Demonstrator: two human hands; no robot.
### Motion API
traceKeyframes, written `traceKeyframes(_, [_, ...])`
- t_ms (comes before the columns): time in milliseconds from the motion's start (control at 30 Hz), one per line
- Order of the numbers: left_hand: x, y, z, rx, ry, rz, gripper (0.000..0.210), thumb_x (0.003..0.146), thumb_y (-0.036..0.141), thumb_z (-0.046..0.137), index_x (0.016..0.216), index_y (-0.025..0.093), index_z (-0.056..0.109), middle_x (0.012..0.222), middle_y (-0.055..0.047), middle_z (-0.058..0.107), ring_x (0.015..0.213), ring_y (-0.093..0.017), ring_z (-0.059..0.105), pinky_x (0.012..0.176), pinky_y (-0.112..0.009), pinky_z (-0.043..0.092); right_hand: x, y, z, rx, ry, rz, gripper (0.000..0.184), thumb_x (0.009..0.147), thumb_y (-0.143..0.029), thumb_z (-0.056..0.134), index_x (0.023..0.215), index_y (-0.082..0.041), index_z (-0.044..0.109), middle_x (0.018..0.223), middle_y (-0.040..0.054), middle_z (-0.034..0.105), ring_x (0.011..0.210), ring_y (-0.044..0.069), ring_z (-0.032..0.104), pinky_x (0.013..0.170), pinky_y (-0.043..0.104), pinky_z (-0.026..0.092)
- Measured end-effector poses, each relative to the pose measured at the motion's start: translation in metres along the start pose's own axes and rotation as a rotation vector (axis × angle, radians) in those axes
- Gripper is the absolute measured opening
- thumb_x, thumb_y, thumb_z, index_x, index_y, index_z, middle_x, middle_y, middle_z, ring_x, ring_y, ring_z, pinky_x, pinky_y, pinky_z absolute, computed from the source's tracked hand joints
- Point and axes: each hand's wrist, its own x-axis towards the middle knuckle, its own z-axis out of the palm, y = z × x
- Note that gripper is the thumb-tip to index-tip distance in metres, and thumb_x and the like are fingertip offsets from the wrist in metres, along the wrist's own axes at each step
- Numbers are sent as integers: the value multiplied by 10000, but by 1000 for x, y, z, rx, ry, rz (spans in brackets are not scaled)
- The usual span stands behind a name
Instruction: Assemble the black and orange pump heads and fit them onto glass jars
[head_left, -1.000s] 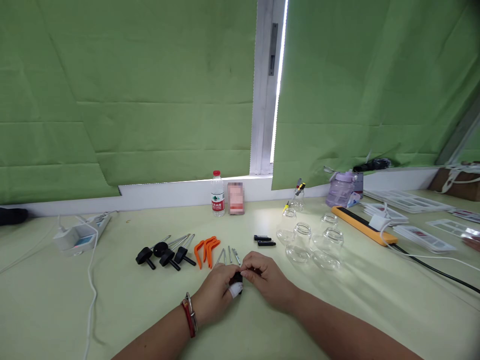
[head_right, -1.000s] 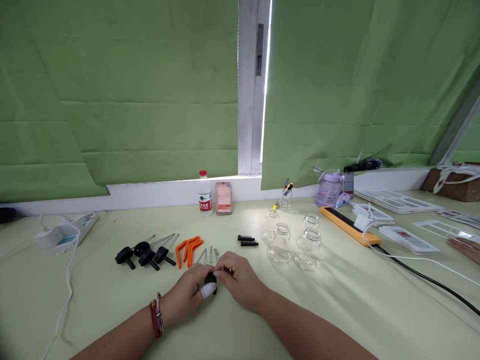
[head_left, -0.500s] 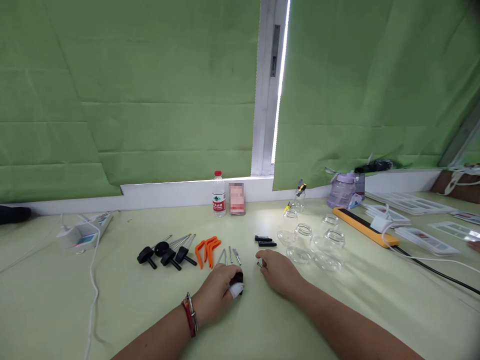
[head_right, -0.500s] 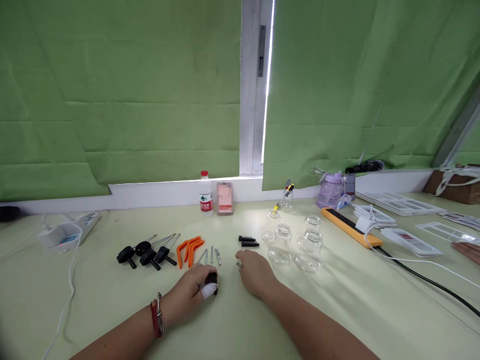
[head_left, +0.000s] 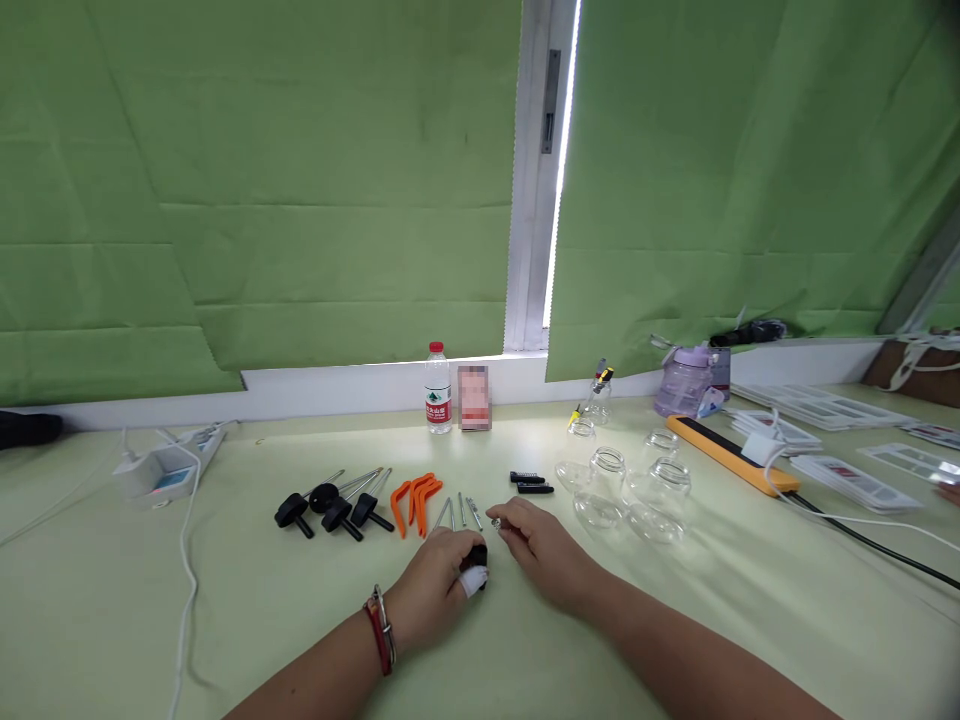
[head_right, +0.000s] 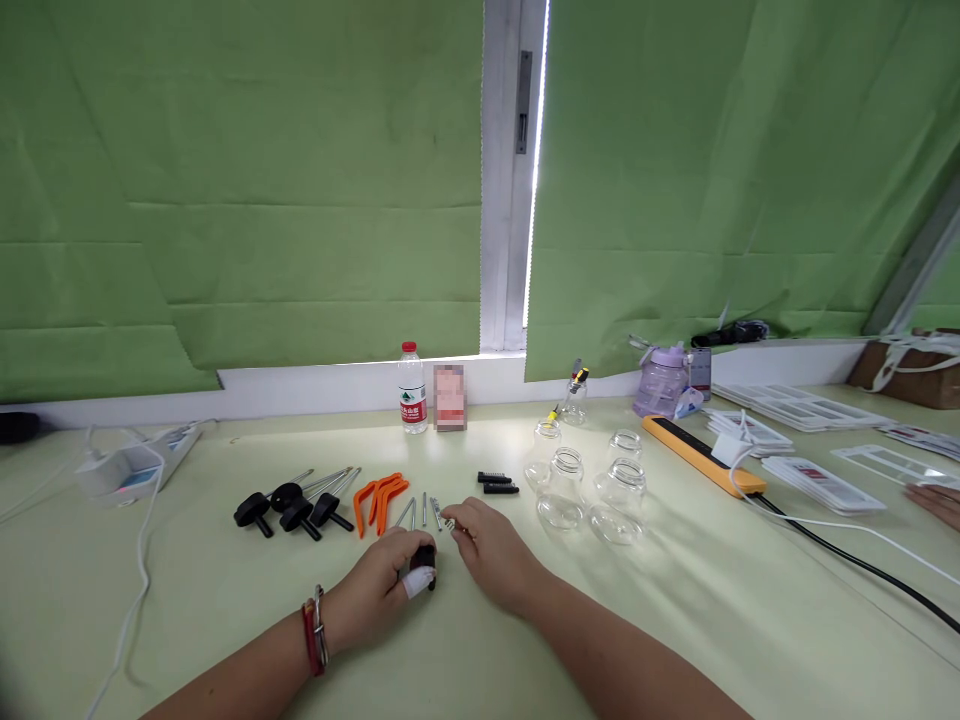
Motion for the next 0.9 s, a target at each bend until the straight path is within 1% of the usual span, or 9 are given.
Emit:
traceKeyframes(133, [0,-2,2,6,11,9,116,822,222,468,894,195,555,846,-41,601,803,-206,496,695,-303,395,-2,-12,2,170,54,-73,213,892,-200,410,1057,-217,545,924,41,551,823,149,533,772,288,452])
traceKeyframes(233, [0,-1,2,8,16,16,126,819,217,470,908,195,558,839,-42,599,796,-204,494,692,-303,393,-3,-16,5,234,84,-122,181,891,-208,421,1037,-213,528,925,41,538,823,146,525,771,285,454])
traceKeyframes(333, [0,0,1,14,12,28,128,817,201,463,909,194,553,825,-42,595,778,-201,491,677,-297,387,-4,-17,8,253,101,-143,163,890,-206,423,1025,-214,514,913,39,530,808,146,516,758,285,455])
traceKeyframes(433, [0,1,1,23,13,45,78,818,200,458,840,190,533,800,-39,586,753,-196,484,660,-292,379,-5,-18,8,264,114,-150,158,892,-215,421,1025,-216,506,910,40,530,808,148,514,756,289,457])
traceKeyframes(600, [1,1,2,33,17,57,58,820,214,456,795,190,502,786,-39,577,735,-193,473,646,-289,373,-4,-20,7,270,72,-151,153,892,-221,420,1010,-214,518,910,40,530,801,146,515,751,288,461])
traceKeyframes(900, [2,2,2,33,11,50,45,818,202,458,791,190,492,789,-36,578,740,-191,474,652,-288,372,-3,-19,8,282,60,-141,146,895,-210,420,999,-207,522,894,34,529,800,141,512,752,275,450])
